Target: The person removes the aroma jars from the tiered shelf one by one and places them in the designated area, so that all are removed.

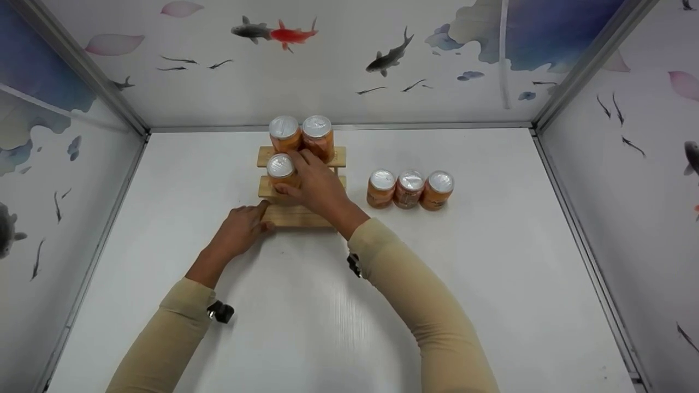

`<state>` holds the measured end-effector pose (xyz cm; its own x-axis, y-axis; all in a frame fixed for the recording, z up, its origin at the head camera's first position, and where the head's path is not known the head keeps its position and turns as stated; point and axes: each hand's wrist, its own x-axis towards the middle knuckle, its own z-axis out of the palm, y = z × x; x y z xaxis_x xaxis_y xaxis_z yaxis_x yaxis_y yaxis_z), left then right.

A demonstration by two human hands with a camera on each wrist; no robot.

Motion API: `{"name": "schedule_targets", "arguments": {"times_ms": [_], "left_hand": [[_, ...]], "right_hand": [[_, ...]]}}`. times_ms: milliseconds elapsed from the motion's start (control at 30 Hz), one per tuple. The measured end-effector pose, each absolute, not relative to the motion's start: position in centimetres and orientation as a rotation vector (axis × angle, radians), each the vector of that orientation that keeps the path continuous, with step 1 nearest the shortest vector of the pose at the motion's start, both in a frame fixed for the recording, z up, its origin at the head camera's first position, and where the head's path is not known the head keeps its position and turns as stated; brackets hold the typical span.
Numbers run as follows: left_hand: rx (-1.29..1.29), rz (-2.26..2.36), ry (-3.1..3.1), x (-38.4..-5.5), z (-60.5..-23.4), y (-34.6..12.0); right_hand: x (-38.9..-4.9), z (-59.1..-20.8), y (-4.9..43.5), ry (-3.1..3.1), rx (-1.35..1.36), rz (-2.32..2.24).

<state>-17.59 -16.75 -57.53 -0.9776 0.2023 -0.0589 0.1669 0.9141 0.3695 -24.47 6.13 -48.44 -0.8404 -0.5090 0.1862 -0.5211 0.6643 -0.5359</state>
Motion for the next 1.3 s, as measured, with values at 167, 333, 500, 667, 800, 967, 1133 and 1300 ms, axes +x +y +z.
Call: {"name": "schedule_targets", "arguments": {"times_ms": [167,333,500,667,800,967,1133,1300], "left_hand": [[0.308,0.579,3.004,-18.1,-58.7,-17.2],[0.281,0.581,2.976,-17.6,-57.6,-16.7],[0.280,0.605,2.973,-17.6,-58.0,-16.8],[0.291,0.659,2.956,-17.8,-58.5,-17.1],[0.309,0.666,2.977,-18.7,-60.7,-17.6],[0.313,0.675,2.990,-18.9,-61.1,-17.7],[0.280,0.610,2.971,-17.9,-57.8,-16.9],[0.241,0.619,2.954,-17.6,-57.4,-16.8]], "right_hand": [[-24.4,-48.6,5.7,-2.825,0.859,0.979],[-24.2,-49.2,5.4,-2.816,0.816,1.015],[-24.1,-49.7,5.2,-2.795,0.779,1.075],[-24.1,-50.1,5.1,-2.727,0.804,1.137],[-24.1,-50.3,5.1,-2.690,0.813,1.147],[-24.1,-50.3,5.3,-2.679,0.807,1.154],[-24.2,-50.0,5.6,-2.651,0.813,1.138],[-24.3,-49.9,6.3,-2.618,0.836,1.122]]}}
